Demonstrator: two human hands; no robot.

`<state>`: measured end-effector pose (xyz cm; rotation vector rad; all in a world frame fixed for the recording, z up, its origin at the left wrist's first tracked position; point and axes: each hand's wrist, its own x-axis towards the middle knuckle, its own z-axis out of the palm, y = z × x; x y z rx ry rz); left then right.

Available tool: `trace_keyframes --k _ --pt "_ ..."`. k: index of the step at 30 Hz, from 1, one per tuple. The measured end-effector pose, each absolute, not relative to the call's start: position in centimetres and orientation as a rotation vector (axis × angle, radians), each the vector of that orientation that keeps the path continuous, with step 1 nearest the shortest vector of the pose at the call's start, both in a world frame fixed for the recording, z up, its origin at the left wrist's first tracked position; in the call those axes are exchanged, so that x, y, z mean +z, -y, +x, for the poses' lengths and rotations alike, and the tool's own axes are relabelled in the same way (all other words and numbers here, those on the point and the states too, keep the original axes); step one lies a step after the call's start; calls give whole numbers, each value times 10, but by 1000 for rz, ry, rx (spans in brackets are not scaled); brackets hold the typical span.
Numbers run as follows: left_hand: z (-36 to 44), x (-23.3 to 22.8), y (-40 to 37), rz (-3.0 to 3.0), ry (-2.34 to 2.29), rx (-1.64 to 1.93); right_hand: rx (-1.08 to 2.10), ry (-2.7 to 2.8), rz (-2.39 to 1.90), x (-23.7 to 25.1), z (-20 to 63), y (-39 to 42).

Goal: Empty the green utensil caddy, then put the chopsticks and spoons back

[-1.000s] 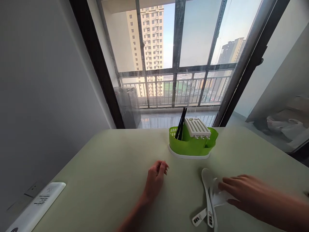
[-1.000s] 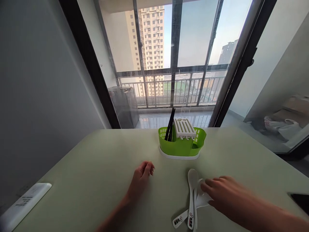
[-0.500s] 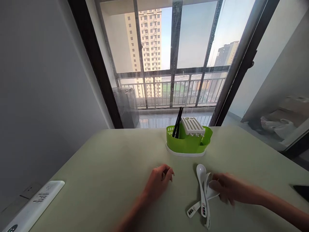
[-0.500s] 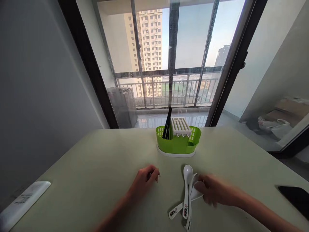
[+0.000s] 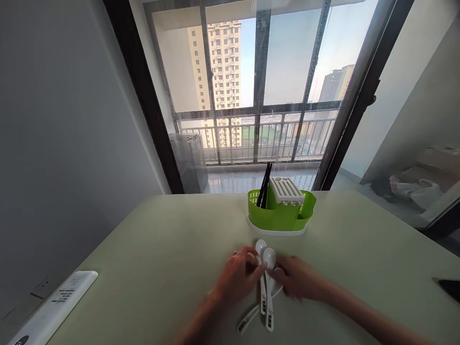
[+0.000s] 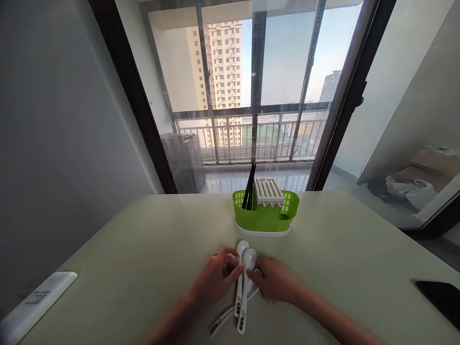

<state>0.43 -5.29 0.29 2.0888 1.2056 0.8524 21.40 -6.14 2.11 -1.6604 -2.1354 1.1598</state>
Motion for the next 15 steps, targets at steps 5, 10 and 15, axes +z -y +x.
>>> trace_keyframes --k 5,10,15 --pt "0 5 54 2125 -1291 801 1036 2167 -1702 28 188 66" --pt "-3 5 52 2196 -1348 739 970 2119 -1701 19 187 72" --pt "-5 5 50 2228 -1399 719 939 2068 -1680 6 189 79"
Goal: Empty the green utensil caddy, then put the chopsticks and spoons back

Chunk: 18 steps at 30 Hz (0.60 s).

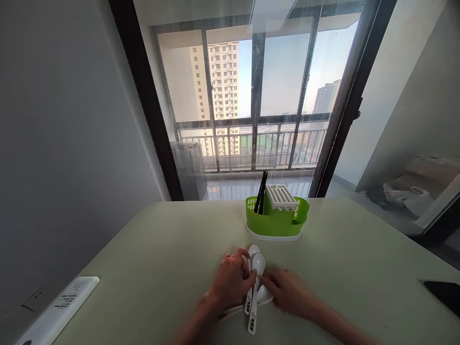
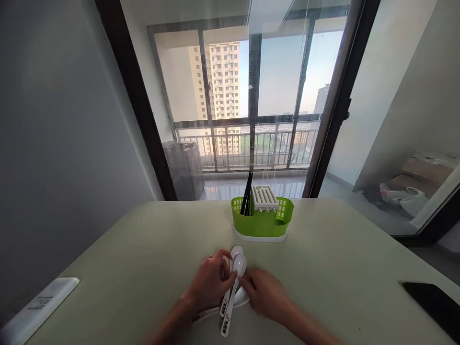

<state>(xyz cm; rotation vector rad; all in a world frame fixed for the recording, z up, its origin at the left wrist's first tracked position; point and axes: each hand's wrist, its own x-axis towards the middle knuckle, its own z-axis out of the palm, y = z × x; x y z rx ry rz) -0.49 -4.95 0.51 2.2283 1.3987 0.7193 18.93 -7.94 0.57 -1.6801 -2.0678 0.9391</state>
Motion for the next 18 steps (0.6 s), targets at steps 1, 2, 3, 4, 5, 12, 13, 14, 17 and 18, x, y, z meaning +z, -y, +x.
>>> trace_keyframes --k 1,2,3,4,5,12,13,14,17,18 --pt "-5 5 49 2224 -1406 715 955 2059 -1675 4 190 81" --pt "-6 5 49 2219 -1410 712 979 2049 -1669 2 190 83" --pt "-6 5 48 2214 -1413 710 1008 2041 -1662 0 191 85" --pt "-7 4 48 2210 -1415 711 1037 2032 -1657 -2 193 87" --pt "-7 4 47 2206 -1419 717 1060 2023 -1655 -4 195 89" --pt "-4 -3 44 2176 -1483 790 993 1889 -1688 -29 218 105" --pt "-3 -4 44 2171 -1493 799 1041 1859 -1709 -32 220 108" --pt "-3 -5 44 2164 -1503 807 1097 1826 -1733 -33 223 111" --pt "-3 -8 43 2139 -1544 829 1192 1733 -1804 -32 228 119" --pt "-3 -8 42 2128 -1558 835 1200 1711 -1824 -31 230 122"
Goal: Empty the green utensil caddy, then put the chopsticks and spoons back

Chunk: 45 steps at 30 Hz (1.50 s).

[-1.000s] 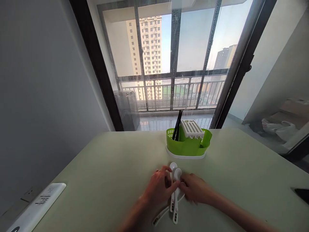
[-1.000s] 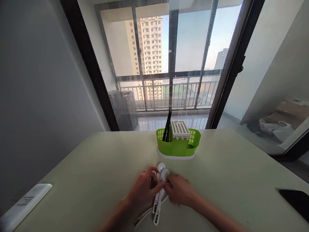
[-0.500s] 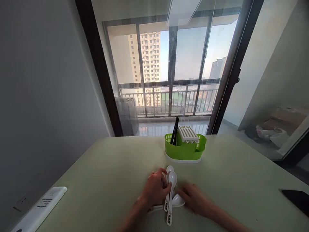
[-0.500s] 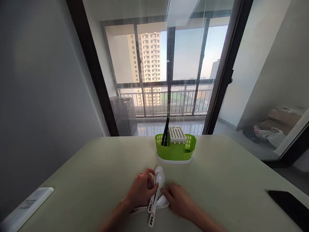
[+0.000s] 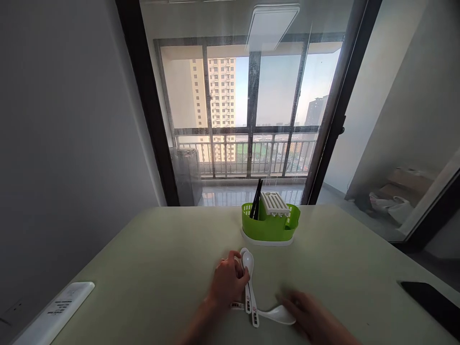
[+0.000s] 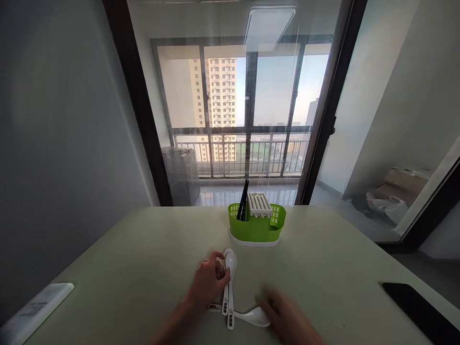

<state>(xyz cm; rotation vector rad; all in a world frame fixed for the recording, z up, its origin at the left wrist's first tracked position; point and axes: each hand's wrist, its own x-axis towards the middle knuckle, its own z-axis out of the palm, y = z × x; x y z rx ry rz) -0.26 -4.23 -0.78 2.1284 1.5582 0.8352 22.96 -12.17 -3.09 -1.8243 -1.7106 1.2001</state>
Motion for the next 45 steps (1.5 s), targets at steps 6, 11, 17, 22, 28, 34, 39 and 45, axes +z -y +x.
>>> trace_keyframes --k 6,11,17,22,28,34,39,45 --pt "-3 -6 42 2108 -1571 843 1193 1697 -1913 -19 261 126" --pt "-2 -6 41 2114 -1578 843 825 1708 -1887 33 305 123" --pt "-2 -8 39 2129 -1574 827 378 1744 -1831 131 321 107" --pt "-1 -8 40 2146 -1558 819 -226 1738 -1656 193 295 83" --pt "-1 -7 43 2159 -1537 820 -715 1789 -1516 213 261 44" --pt "-2 -10 43 2172 -1508 815 -836 2058 -1586 194 240 9" --pt "-2 -10 43 2179 -1492 801 -862 2266 -1581 177 226 -1" --pt "-2 -11 43 2171 -1493 795 -902 2384 -1460 156 219 -6"
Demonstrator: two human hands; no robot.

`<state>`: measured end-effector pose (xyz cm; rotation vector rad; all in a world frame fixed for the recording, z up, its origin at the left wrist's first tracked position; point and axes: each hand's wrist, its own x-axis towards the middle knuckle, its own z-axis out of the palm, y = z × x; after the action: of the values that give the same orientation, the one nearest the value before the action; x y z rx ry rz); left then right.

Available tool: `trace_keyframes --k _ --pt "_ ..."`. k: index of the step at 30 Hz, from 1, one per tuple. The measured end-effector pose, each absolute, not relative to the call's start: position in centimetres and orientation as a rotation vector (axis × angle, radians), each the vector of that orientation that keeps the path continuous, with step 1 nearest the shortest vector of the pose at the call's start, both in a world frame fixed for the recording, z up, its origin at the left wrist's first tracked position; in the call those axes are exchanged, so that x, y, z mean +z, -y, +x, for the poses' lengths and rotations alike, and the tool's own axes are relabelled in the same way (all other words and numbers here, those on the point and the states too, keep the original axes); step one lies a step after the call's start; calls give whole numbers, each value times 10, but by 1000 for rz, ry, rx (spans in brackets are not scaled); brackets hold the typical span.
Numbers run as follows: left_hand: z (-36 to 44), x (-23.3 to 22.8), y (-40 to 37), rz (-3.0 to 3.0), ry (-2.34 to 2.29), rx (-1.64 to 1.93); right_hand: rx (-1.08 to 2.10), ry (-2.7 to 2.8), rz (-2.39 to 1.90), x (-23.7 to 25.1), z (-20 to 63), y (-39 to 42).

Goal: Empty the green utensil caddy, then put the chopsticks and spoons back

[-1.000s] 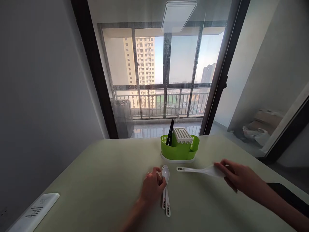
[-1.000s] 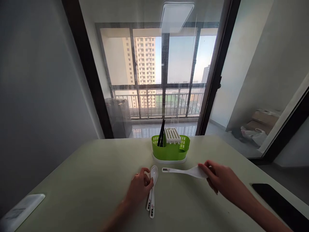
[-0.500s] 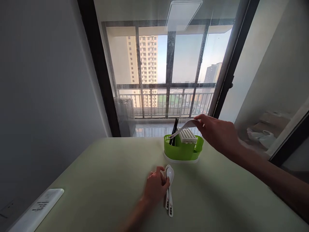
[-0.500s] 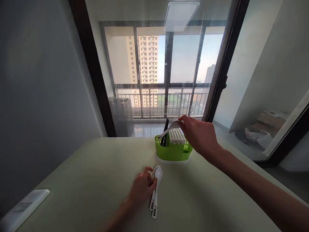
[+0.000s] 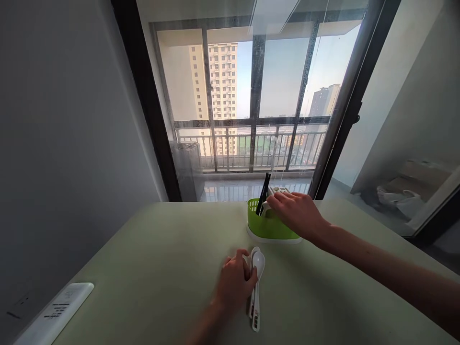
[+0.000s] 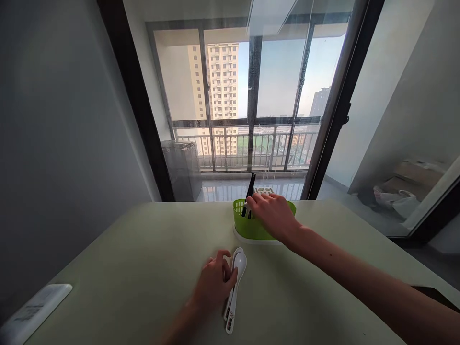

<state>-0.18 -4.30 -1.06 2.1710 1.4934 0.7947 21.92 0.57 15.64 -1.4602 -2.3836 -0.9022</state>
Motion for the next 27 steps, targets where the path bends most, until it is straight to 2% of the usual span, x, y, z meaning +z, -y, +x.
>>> trace_keyframes --k 9,15,22,27 --pt "0 -7 45 2140 -1535 772 -979 2432 -1221 126 215 -11" --pt "-1 -5 44 2124 -1535 769 -1021 2396 -1254 124 218 -12" --pt "-2 -3 45 2134 -1550 750 -821 2322 -1293 124 223 -5" --pt "-1 -2 45 2168 -1548 744 -628 2258 -1028 112 226 25"
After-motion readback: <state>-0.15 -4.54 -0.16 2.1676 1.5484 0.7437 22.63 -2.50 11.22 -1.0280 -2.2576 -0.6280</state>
